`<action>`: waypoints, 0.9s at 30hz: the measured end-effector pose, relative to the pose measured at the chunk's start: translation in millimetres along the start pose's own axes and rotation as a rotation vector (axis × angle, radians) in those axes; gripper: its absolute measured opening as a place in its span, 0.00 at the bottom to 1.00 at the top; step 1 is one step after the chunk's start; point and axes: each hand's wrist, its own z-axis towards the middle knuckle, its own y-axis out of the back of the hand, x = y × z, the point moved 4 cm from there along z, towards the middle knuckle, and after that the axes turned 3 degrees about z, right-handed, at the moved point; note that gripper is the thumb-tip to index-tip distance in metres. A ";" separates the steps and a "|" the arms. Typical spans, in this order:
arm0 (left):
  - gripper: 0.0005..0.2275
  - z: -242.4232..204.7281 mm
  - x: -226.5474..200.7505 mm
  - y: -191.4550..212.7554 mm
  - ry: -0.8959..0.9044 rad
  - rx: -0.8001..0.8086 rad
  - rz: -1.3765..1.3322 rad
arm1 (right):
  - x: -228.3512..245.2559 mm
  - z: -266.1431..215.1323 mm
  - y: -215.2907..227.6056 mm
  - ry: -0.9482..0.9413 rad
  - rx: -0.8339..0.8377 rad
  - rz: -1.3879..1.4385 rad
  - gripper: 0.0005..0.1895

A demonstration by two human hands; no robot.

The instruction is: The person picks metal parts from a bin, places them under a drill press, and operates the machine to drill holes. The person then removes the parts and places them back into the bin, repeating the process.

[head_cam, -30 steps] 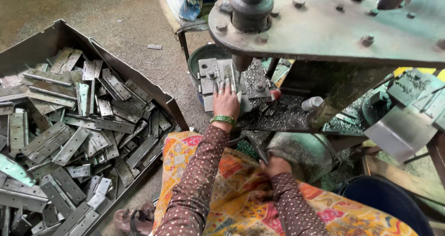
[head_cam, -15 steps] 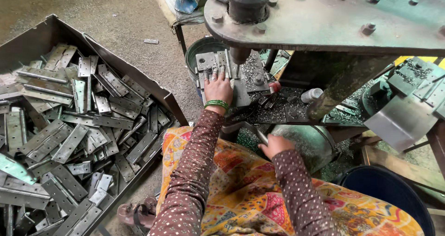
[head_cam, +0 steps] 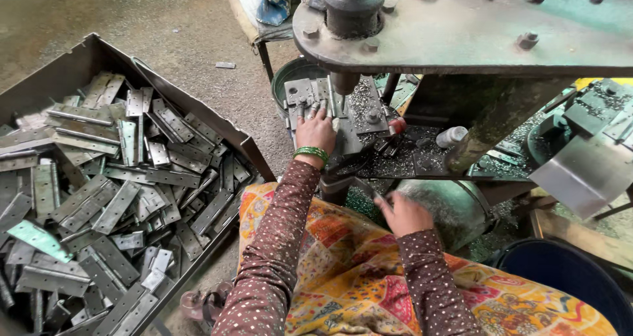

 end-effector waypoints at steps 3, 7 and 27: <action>0.11 -40.4 -22.3 4.8 -0.067 0.052 0.080 | 22.4 -18.6 44.7 0.218 -0.453 0.234 0.19; 0.16 -109.2 -53.5 13.7 -0.149 -0.252 0.181 | 28.4 -21.3 61.0 0.255 -0.594 0.234 0.16; 0.11 -36.4 24.1 42.8 0.210 -0.456 -0.121 | 17.2 -17.5 54.4 0.308 -0.676 0.289 0.27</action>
